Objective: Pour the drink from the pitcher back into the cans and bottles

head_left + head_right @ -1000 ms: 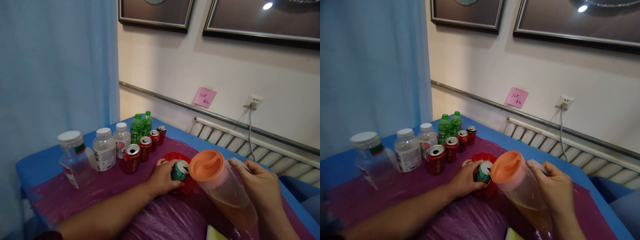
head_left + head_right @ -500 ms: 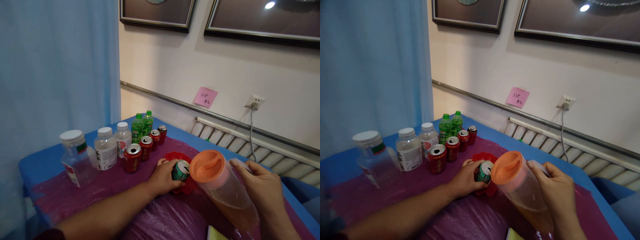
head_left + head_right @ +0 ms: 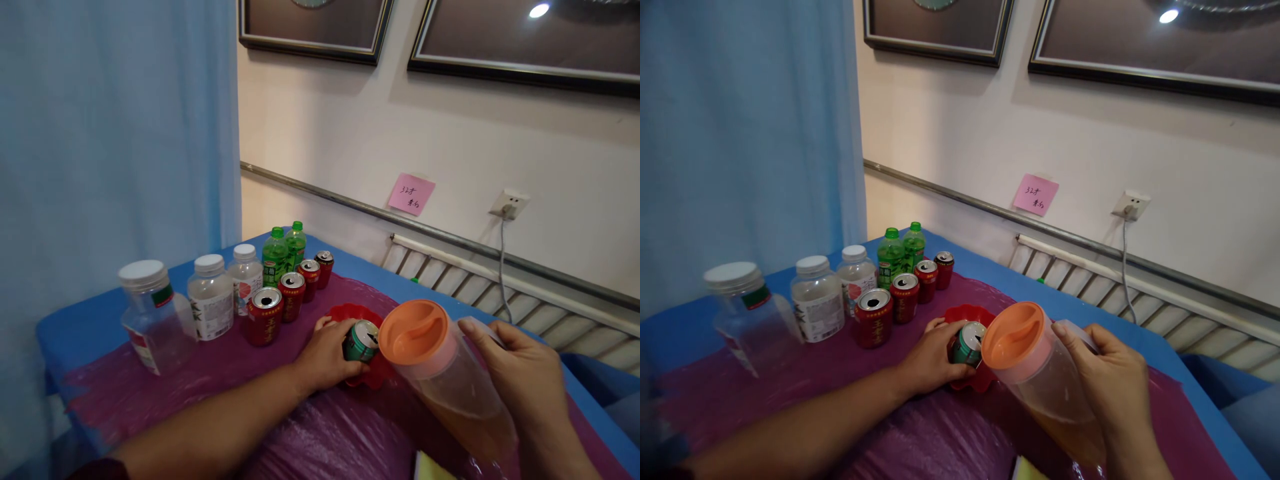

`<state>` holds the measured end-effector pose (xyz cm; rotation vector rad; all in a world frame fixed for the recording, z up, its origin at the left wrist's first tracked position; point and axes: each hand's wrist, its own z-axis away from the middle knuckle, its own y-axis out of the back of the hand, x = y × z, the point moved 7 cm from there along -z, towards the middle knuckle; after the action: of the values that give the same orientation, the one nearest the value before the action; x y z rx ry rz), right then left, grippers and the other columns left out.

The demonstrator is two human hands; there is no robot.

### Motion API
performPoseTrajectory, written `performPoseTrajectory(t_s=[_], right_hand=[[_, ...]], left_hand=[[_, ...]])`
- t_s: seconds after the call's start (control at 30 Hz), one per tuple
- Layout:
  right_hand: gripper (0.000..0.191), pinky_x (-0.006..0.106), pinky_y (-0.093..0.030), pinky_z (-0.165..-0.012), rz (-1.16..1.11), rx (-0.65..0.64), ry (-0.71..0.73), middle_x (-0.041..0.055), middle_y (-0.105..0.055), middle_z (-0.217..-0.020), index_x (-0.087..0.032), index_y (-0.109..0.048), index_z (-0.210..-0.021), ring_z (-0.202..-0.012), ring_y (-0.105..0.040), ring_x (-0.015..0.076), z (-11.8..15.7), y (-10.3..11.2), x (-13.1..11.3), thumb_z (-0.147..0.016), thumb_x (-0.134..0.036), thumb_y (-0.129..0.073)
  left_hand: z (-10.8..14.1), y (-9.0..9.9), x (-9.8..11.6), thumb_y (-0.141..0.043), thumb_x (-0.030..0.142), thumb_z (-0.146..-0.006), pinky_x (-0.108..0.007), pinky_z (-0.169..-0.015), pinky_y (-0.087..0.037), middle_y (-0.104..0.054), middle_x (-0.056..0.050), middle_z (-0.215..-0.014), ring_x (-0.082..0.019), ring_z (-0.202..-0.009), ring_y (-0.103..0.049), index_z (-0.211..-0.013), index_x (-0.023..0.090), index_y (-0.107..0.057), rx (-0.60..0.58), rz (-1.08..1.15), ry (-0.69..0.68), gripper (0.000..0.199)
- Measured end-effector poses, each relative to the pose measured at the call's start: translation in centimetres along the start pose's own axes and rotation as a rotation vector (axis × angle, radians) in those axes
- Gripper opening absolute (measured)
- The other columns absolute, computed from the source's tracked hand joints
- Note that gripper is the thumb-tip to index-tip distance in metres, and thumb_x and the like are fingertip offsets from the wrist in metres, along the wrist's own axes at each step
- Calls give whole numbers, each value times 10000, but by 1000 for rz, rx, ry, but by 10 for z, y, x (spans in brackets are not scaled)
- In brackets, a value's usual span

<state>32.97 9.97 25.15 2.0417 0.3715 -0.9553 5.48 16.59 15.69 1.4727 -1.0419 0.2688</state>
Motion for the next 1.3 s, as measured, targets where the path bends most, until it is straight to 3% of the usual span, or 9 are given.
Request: performPoseTrajectory(t_s=[0.77,1.3], right_hand=[[561,214,-272,-436,-55,-13,86,-49,-289,-547,-220,-354,-513,-515,-340,106,-4,-5,-11,-715,-669,-622],[553,218,-263,-458,-68,-14,82,-55,-283,-556,-224,-365,-537,-536,-333,112,-4,-8,-7,-716,-676,-629]], left_hand=[[0,7,1,-861,369,-577,-541,-1180,-218,-668,-23,-1318,-336,-1235,-564,-1288,319,-577,12,-65,43,768],[1,11,4,-855,358,-557,-546,-1179,-236,-679,-24,-1303,-356,-1261,-545,-1277,308,-589,20,-80,85,769]])
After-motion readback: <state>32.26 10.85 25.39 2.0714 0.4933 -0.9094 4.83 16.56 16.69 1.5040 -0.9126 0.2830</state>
